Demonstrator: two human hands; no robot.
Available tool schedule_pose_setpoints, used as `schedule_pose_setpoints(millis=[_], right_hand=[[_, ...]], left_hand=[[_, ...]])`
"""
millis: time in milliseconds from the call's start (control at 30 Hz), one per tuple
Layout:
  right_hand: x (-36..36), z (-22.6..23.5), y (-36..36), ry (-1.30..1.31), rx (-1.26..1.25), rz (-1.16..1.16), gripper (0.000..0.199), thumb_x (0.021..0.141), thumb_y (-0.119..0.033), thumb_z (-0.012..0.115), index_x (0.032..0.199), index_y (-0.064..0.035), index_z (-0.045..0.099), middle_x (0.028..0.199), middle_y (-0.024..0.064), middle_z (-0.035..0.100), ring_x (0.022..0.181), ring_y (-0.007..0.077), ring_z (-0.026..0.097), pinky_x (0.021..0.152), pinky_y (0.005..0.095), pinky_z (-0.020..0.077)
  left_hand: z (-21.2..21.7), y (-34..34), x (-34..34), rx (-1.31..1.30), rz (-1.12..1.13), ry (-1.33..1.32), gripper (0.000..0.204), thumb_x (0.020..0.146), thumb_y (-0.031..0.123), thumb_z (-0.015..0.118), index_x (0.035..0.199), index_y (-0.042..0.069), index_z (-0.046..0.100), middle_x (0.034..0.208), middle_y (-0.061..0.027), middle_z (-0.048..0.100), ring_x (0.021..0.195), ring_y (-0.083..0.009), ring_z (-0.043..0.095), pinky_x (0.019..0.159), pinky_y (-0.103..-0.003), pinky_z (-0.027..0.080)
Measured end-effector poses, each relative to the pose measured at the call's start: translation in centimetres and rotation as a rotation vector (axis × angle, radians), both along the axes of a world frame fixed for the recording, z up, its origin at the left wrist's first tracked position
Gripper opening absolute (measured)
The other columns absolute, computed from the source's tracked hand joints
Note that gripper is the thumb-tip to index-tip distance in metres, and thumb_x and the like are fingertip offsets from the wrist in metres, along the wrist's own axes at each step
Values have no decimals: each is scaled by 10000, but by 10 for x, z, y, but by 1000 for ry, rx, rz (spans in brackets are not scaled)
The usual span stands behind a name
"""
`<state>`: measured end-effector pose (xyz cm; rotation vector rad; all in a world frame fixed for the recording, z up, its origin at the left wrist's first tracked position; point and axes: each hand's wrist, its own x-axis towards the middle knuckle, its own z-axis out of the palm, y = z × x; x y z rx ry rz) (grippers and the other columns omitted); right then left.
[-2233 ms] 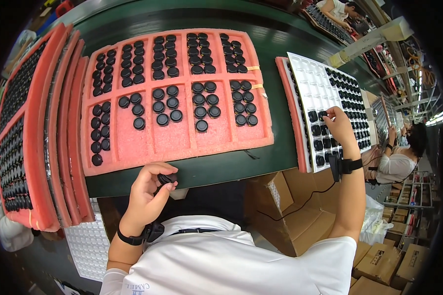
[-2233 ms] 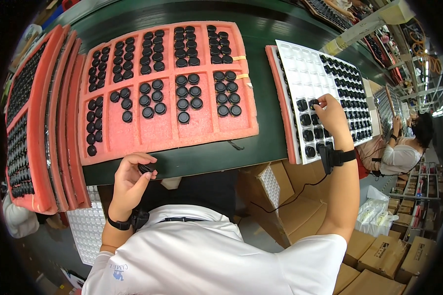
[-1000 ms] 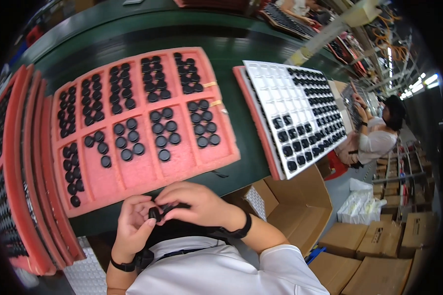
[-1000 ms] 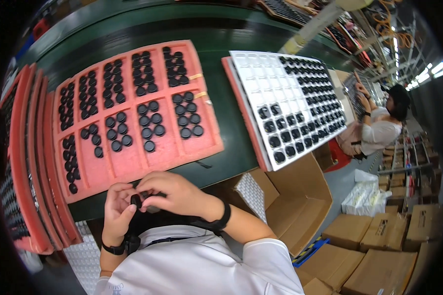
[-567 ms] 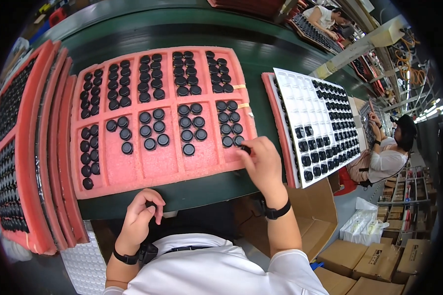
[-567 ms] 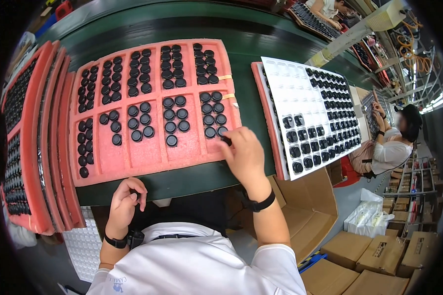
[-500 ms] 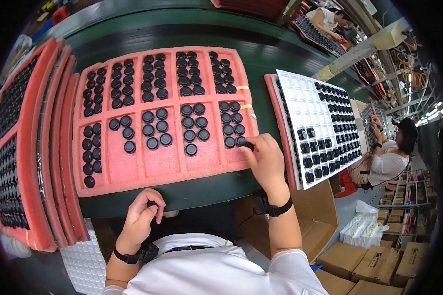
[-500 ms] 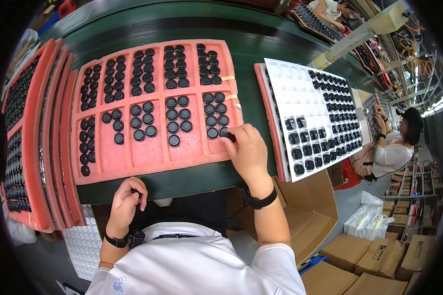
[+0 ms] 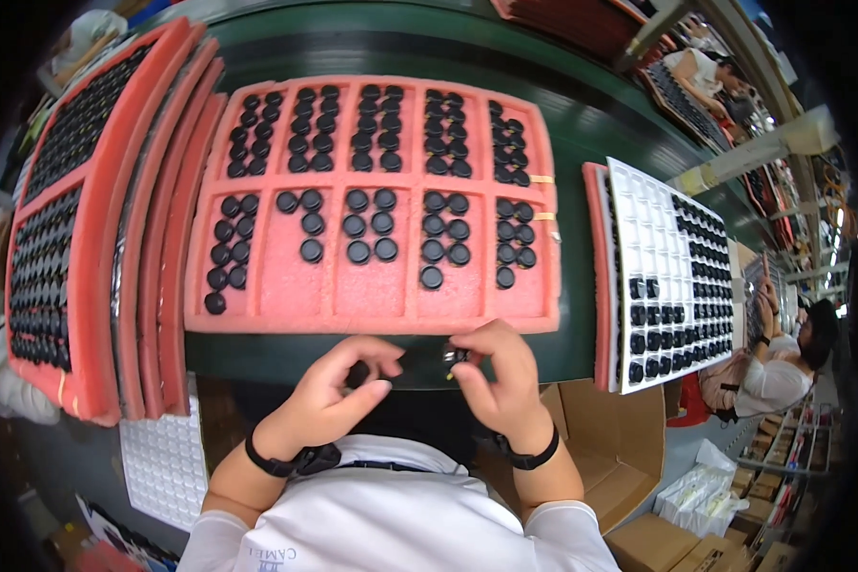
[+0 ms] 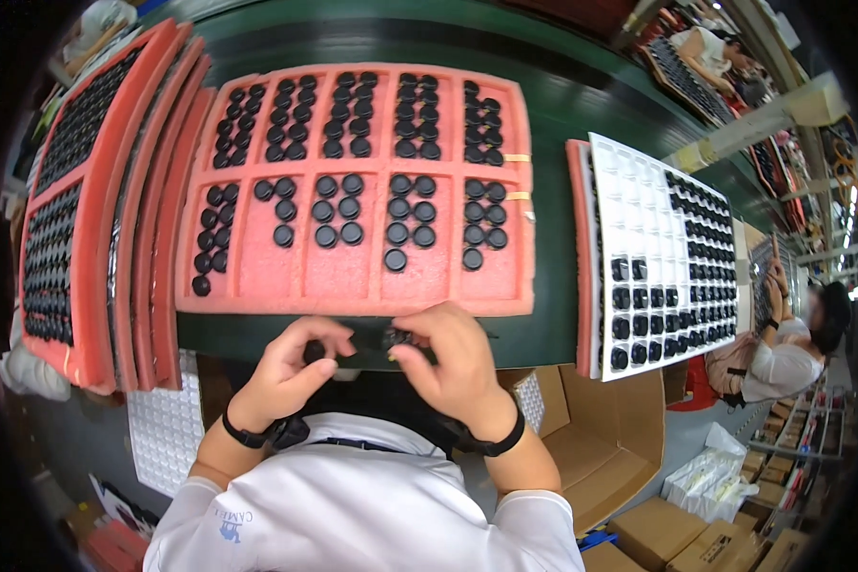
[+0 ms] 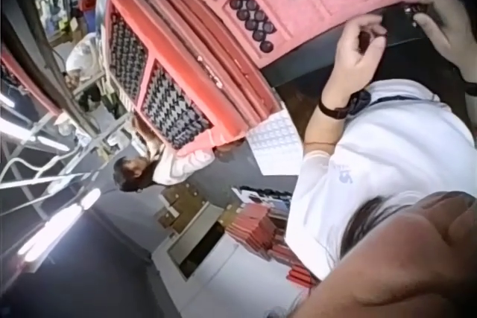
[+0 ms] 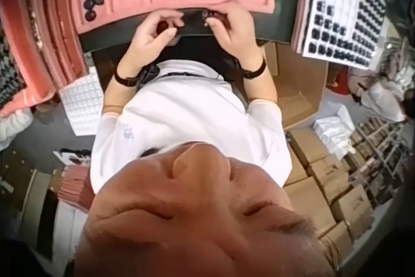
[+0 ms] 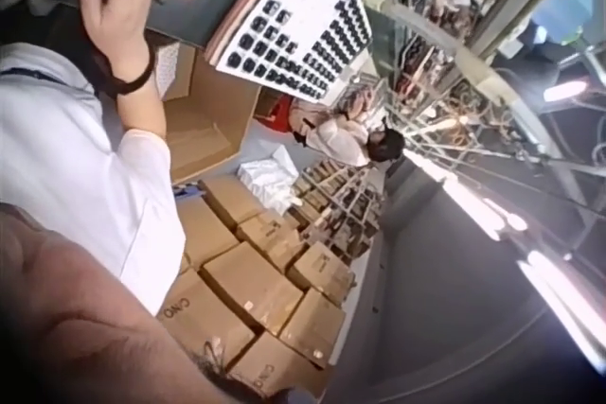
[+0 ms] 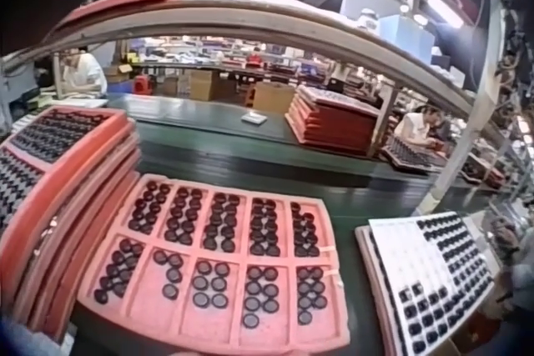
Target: The person picks up a black component and a small circular piece from a pink tray, fits them together by hand, and places the assembled unit into a white grid tray.
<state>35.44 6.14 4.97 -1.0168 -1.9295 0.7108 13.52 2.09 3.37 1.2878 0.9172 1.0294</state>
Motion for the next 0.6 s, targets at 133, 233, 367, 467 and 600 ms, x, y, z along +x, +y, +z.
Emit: schedule_pose_setpoints(millis=[133,233,367,467,600], right_hand=[[-25,-3,-7,14,207,206,239,822,-181,658,948,-3,560,776,105,581,610,251,530,561,337,416],[-33,-6,-8,-3,294,229,249,821,-198,659,953,-13,557,758,101,574,609,250,527,554,333,404],[-43,-10,-11,103,228,270,238,802,-150,671,962,-12,562,753,95,553,653,239,532,583,334,423],[-46,-11,-21,379,-148,238,243,872,-205,605,995,-4,549,780,92,556,694,203,533,615,311,426],[-47,-14,-23,782,-630,268,326,955,-312,469,1013,5,523,766,79,543,704,156,512,635,289,418]], left_hand=[[9,-1,2,-43,-60,-58,330,843,90,624,1141,5,512,977,-41,543,737,-82,432,676,-219,392],[10,-5,-5,-87,-88,-76,369,837,94,648,1166,4,509,994,-36,543,776,-94,445,720,-233,407],[0,-10,-9,-17,-78,-90,385,844,136,653,1169,-12,507,1028,-46,547,778,-92,454,720,-238,407],[-1,-10,-8,68,-42,-136,407,857,199,651,1163,-26,507,1058,-65,554,737,-76,450,673,-225,396],[8,-13,-10,-107,-19,-306,395,878,237,620,1155,-27,521,1026,-70,579,708,-58,447,613,-206,380]])
